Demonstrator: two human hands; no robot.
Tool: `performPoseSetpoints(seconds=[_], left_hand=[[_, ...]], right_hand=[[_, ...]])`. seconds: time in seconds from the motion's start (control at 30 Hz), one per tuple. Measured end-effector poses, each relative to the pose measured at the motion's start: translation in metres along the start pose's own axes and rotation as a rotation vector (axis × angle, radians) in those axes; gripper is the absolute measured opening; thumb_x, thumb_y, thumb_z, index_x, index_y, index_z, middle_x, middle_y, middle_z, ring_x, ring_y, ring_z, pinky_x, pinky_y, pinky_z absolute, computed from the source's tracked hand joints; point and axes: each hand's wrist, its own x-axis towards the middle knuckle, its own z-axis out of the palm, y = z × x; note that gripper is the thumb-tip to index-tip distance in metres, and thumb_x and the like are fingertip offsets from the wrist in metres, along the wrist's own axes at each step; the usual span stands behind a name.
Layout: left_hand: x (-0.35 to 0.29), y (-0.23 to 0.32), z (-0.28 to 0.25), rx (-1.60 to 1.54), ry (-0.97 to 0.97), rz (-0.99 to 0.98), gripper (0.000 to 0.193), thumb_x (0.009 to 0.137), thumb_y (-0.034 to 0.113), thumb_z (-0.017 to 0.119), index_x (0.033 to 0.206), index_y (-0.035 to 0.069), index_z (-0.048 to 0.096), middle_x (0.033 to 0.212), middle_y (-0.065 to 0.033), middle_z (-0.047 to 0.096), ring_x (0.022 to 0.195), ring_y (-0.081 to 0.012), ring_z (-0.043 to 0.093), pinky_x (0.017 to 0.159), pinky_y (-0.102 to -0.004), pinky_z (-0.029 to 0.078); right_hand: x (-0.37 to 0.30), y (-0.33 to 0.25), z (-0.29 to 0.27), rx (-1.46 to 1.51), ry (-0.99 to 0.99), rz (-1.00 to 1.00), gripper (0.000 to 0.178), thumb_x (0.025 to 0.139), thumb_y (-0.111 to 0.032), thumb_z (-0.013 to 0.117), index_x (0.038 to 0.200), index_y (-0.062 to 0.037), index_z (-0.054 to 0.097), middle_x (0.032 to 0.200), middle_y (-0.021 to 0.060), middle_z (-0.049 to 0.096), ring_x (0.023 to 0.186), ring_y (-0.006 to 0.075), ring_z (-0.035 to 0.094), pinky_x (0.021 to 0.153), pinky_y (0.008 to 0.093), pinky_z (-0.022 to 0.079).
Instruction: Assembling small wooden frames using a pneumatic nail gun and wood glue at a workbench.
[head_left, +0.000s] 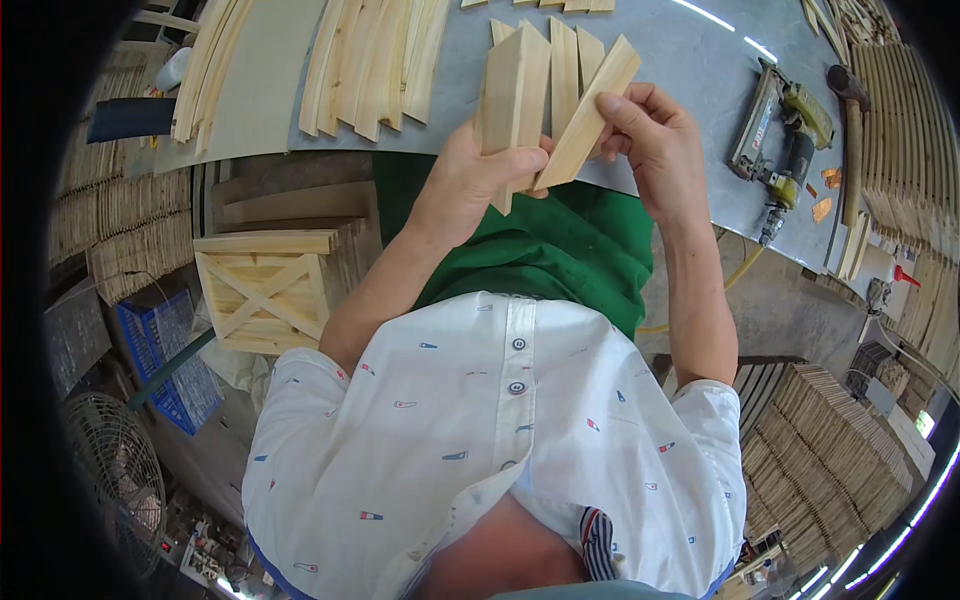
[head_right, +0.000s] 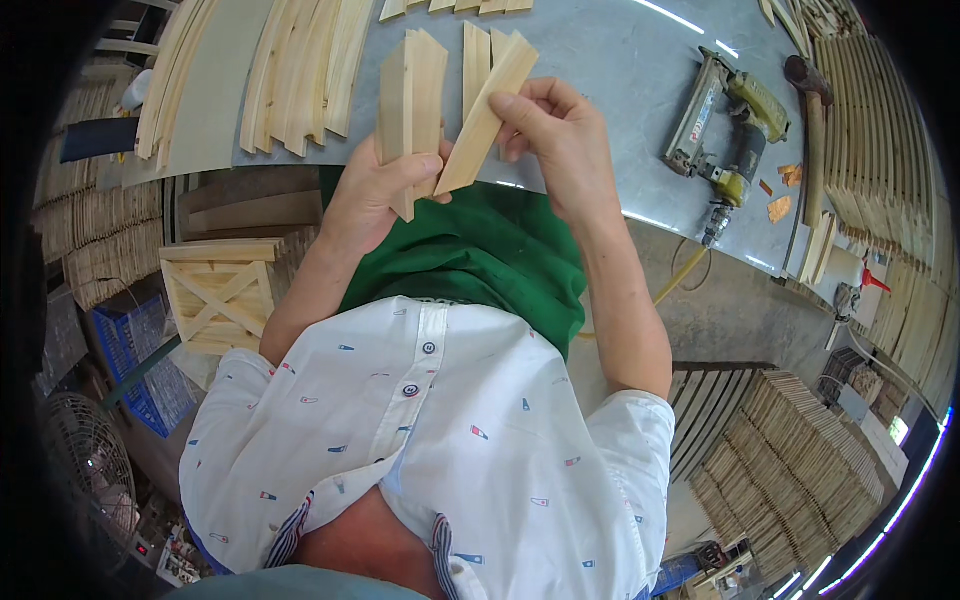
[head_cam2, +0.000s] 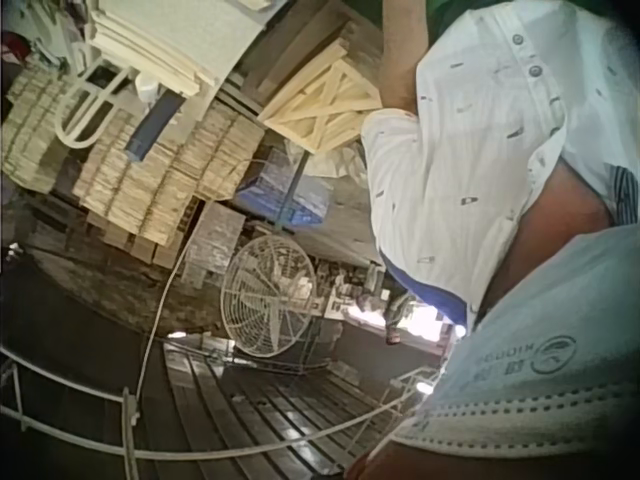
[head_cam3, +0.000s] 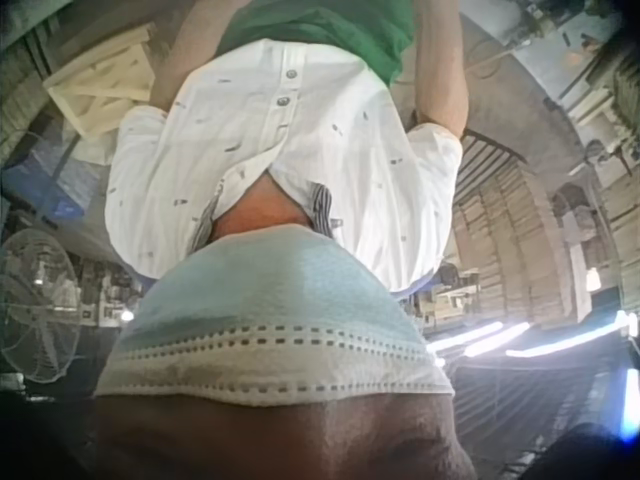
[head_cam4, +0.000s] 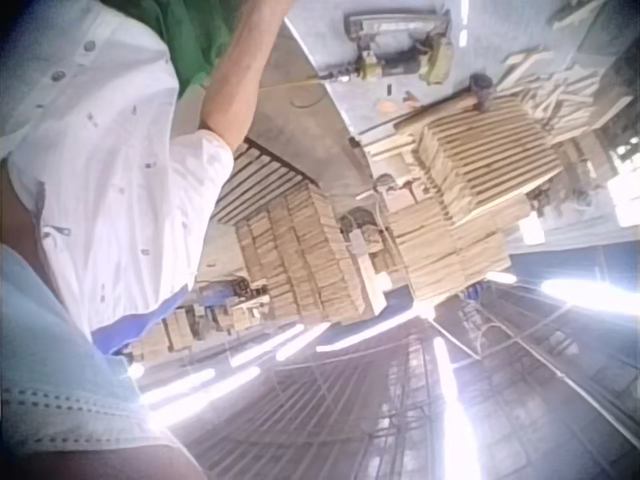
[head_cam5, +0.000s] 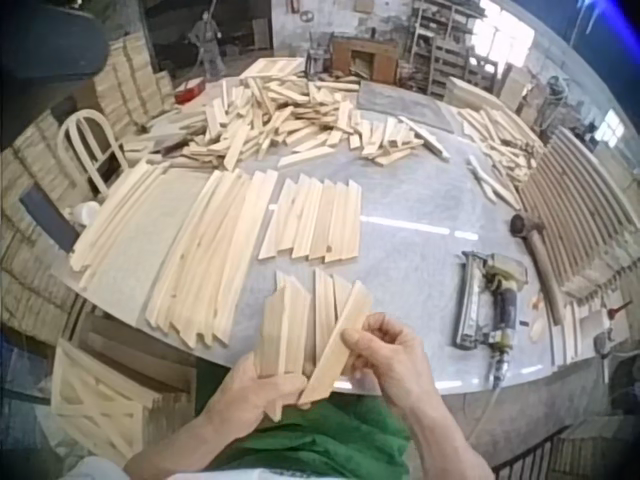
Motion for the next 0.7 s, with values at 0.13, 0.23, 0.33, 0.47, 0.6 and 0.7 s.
performPoseSetpoints(seconds=[0.13,0.23,0.33,0.47,0.6,0.7], left_hand=[[0.001,0.000,-0.003,0.076,0.033,-0.026,0.035,0.081,0.013,0.064,0.111,0.000,0.053,0.096,-0.0082,0.061,0.084,-0.0157,0.060,0.067,-0.0298,0.051],[0.000,0.001,0.000,0.140,-0.002,-0.035,0.035,0.080,0.012,0.065,0.111,0.000,0.053,0.095,-0.0084,0.062,0.083,-0.0148,0.061,0.065,-0.0282,0.050],[-0.001,0.001,-0.002,0.162,0.045,-0.030,0.038,0.081,0.014,0.067,0.113,0.000,0.052,0.096,-0.0091,0.062,0.083,-0.0144,0.061,0.064,-0.0272,0.050],[-0.003,0.006,-0.009,0.119,0.078,-0.003,0.043,0.085,0.022,0.066,0.117,0.001,0.049,0.098,-0.0103,0.062,0.083,-0.0145,0.061,0.064,-0.0265,0.050],[-0.003,0.004,-0.013,-0.015,0.017,-0.022,0.049,0.089,0.033,0.061,0.121,0.000,0.046,0.101,-0.0119,0.061,0.084,-0.0153,0.061,0.064,-0.0268,0.050],[0.000,0.000,-0.016,-0.071,-0.028,-0.035,0.052,0.091,0.039,0.055,0.123,-0.001,0.045,0.102,-0.0130,0.061,0.085,-0.0161,0.061,0.064,-0.0274,0.051]], right_hand=[[0.002,0.004,-0.003,0.078,0.021,-0.012,0.019,0.084,-0.011,0.067,0.096,0.0012,0.059,0.076,0.0028,0.060,0.064,0.0072,0.054,0.056,0.0225,0.043],[0.000,0.001,-0.007,0.070,0.017,-0.030,0.020,0.084,-0.009,0.066,0.100,0.0016,0.059,0.080,0.0036,0.061,0.066,0.0078,0.056,0.057,0.0221,0.043],[-0.006,-0.009,-0.017,0.043,0.005,-0.062,0.020,0.085,-0.007,0.064,0.102,0.0028,0.059,0.085,0.0056,0.062,0.068,0.0092,0.057,0.059,0.0219,0.043],[-0.015,-0.025,-0.043,-0.110,0.099,-0.463,0.021,0.084,-0.001,0.062,0.105,0.0017,0.061,0.096,0.0090,0.064,0.083,0.0143,0.061,0.070,0.0234,0.047],[-0.008,0.005,-0.053,-0.730,0.195,-0.793,0.023,0.083,0.005,0.058,0.105,-0.0007,0.063,0.111,0.0104,0.062,0.100,0.0198,0.060,0.084,0.0275,0.048],[-0.006,0.027,-0.054,-0.881,0.073,-0.638,0.022,0.080,0.005,0.059,0.099,-0.0032,0.066,0.116,0.0113,0.060,0.106,0.0259,0.059,0.091,0.0321,0.046]])
